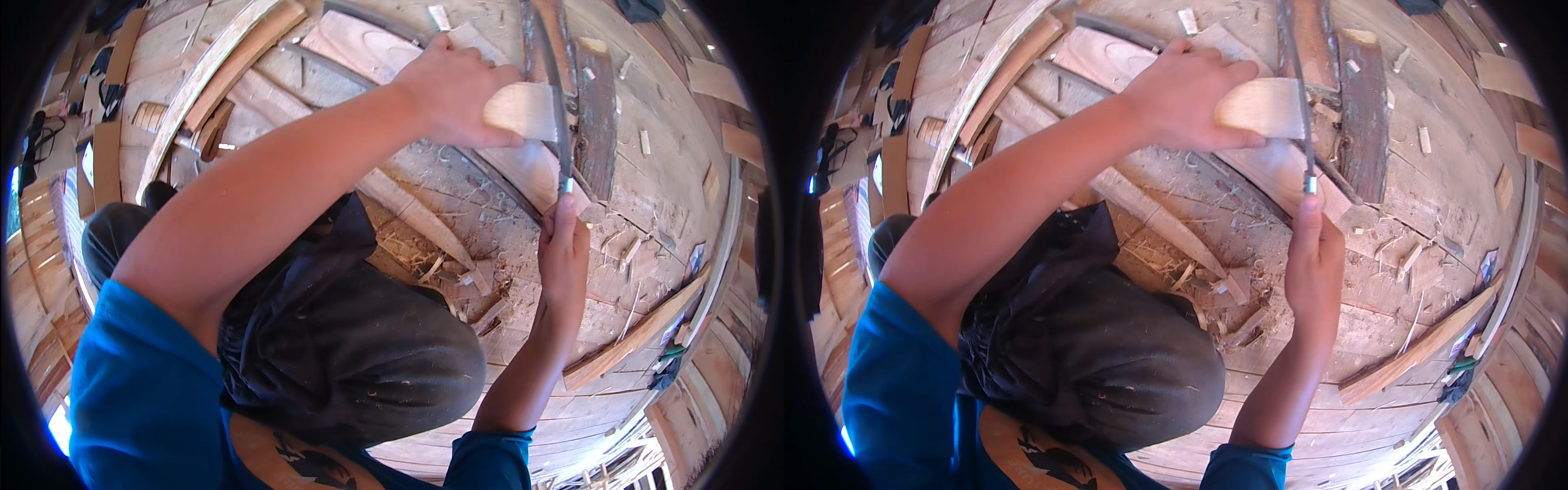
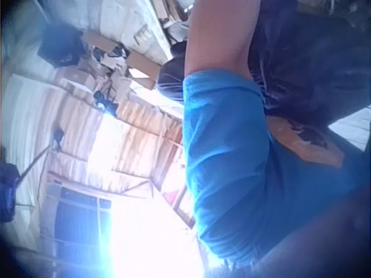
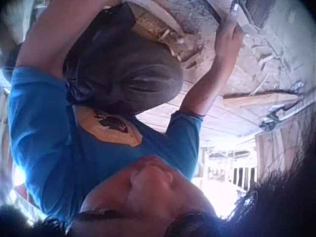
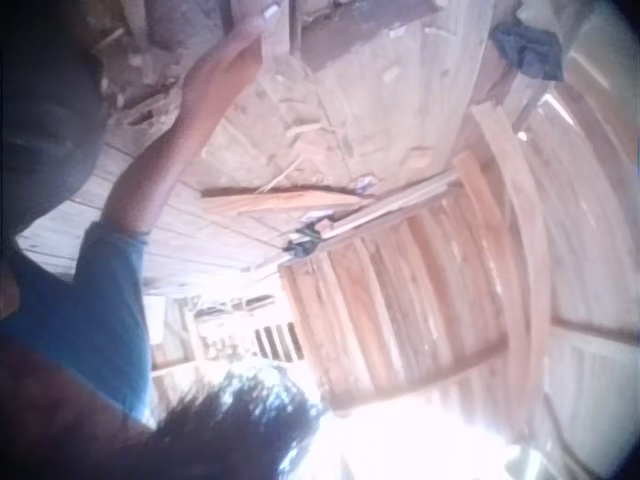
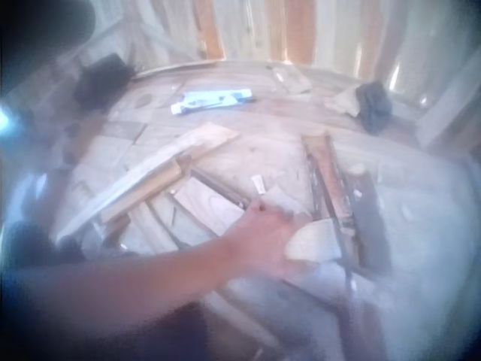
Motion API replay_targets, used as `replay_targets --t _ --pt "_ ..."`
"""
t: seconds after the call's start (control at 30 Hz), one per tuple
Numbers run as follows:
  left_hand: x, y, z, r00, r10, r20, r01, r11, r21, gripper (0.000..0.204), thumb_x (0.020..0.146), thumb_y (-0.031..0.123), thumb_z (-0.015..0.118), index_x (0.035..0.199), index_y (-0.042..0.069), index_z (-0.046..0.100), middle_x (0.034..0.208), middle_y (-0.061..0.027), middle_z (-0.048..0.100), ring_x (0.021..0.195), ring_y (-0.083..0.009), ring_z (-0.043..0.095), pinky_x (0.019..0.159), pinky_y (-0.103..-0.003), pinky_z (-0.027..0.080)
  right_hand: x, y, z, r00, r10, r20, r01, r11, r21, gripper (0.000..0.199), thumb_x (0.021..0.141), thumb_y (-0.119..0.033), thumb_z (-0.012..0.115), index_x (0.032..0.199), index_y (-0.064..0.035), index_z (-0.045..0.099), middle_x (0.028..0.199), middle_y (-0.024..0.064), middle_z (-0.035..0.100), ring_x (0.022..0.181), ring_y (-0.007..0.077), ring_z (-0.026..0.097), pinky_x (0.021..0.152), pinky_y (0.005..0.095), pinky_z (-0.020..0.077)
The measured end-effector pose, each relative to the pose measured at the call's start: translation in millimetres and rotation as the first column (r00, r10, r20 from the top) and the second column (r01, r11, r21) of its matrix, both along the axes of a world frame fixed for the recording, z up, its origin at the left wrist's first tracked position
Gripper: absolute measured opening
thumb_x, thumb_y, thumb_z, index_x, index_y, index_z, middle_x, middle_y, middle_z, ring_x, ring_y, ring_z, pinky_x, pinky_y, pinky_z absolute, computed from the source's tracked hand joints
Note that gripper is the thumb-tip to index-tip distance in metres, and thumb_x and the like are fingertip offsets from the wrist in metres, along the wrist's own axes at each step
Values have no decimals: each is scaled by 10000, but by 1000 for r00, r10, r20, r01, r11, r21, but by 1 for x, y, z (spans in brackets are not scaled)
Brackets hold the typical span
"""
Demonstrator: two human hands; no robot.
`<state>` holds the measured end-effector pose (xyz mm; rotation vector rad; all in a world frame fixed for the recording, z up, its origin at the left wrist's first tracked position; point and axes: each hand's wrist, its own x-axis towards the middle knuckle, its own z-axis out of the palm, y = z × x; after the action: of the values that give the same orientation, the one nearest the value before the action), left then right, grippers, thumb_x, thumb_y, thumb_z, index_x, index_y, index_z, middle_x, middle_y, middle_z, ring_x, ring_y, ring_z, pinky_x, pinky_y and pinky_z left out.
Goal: The person shapes a piece of wood using a large blade, shaving off layers and sawing into the edges.
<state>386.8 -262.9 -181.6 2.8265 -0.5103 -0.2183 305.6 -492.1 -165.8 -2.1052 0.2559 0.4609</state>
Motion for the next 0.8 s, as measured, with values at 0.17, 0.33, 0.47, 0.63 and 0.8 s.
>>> replay_targets --t 0.17,0.33,0.47,0.63,0.8 --pt "-3 4 -7 996 -42 85 45 999 -28 681 784 635 640 1219 115 568 981 -155 665 1043 -301 617 984 -477 370 -44 -28 16 990 -28 -139 40 996 80 524 1039 -459 385 703 -61 450 599 -33 364 548 56 301 486 265 217" --pt "4 0 -1 1000 29 5 -28 999 -14 695 771 645 647 1216 117 568 959 -180 661 1008 -311 629 969 -476 381 -30 -13 10 1000 -2 -12 2 1000 14 547 1025 -523 366 686 -99 432 582 -53 332 517 59 280 467 269 197" --pt "3 3 -3 1000 -5 25 5 1000 -2 715 758 662 646 1204 109 567 941 -158 659 988 -308 630 934 -476 389 0 -2 3 999 36 8 -36 999 0 552 1015 -559 371 689 -117 427 585 -66 315 513 59 269 465 269 186" --pt "-5 11 -17 969 -116 218 120 993 -8 714 749 673 645 1182 110 571 917 -112 659 998 -291 619 910 -476 388 -35 -19 5 995 -19 -93 26 997 77 542 1035 -478 386 686 -68 443 608 -31 361 567 77 311 506 275 237" --pt "-4 6 -10 989 -36 145 42 998 -42 685 749 656 658 1162 114 581 923 -94 667 997 -277 618 911 -476 386 -18 2 2 994 -71 -87 79 993 84 536 1020 -541 369 713 -108 448 567 -55 331 490 50 284 441 242 201"
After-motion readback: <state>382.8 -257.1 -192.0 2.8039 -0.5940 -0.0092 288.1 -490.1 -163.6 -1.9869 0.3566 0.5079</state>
